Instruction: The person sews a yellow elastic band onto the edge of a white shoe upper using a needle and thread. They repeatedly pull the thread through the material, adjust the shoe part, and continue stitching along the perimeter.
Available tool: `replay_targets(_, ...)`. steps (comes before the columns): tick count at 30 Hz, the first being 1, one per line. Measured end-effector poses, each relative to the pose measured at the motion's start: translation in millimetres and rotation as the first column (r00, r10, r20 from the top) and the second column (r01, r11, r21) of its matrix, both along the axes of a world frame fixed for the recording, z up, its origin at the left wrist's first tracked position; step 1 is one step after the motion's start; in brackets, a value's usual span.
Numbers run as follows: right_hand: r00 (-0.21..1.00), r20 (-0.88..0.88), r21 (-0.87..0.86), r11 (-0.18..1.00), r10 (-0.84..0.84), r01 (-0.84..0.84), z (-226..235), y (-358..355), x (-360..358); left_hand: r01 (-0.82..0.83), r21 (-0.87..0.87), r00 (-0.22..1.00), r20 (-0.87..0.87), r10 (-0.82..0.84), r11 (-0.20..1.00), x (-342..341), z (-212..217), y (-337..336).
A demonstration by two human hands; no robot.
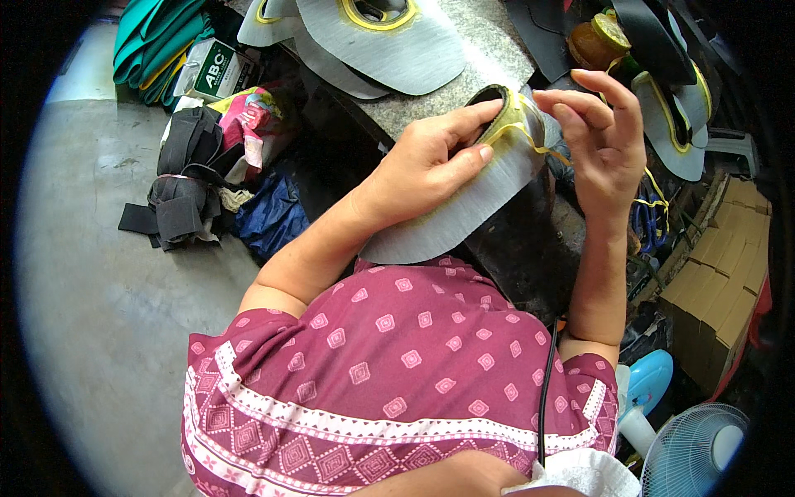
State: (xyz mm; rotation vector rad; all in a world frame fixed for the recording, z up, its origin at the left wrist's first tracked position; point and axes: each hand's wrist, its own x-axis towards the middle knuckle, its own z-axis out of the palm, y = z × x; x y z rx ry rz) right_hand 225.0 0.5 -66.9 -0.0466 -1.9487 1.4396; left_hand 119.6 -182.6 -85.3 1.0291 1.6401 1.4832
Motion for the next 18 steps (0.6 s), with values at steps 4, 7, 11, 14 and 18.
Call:
replay_targets(4, 1.000, -0.007, 0.407, 0.913, -0.031, 0.031, -1, 1, 0, 0.012, 0.067, 0.996, -0.086, -0.006, 0.998, 3, 1, 2)
replay_targets(7, 0.998, -0.057, 0.577, 0.814, -0.041, 0.067, -1, 2, 0, 0.005, 0.043, 0.994, -0.111, 0.000, 0.999, 4, 1, 5)
replay_targets(11, 0.995, -0.078, 0.548, 0.831, -0.064, 0.096, -7, 0, -2, 0.016, 0.114, 0.990, -0.142, 0.000, 0.993, 5, 0, 6)
replay_targets(14, 0.997, -0.061, 0.303, 0.950, -0.054, 0.070, -14, -3, -5, 0.071, 0.044, 0.997, -0.019, -0.071, 0.996, 5, -1, 6)
replay_targets(18, 0.997, -0.067, -0.206, 0.977, 0.046, -0.059, -15, -7, -5, 0.048, 0.087, 0.998, 0.036, -0.051, 0.995, 7, -1, 5)
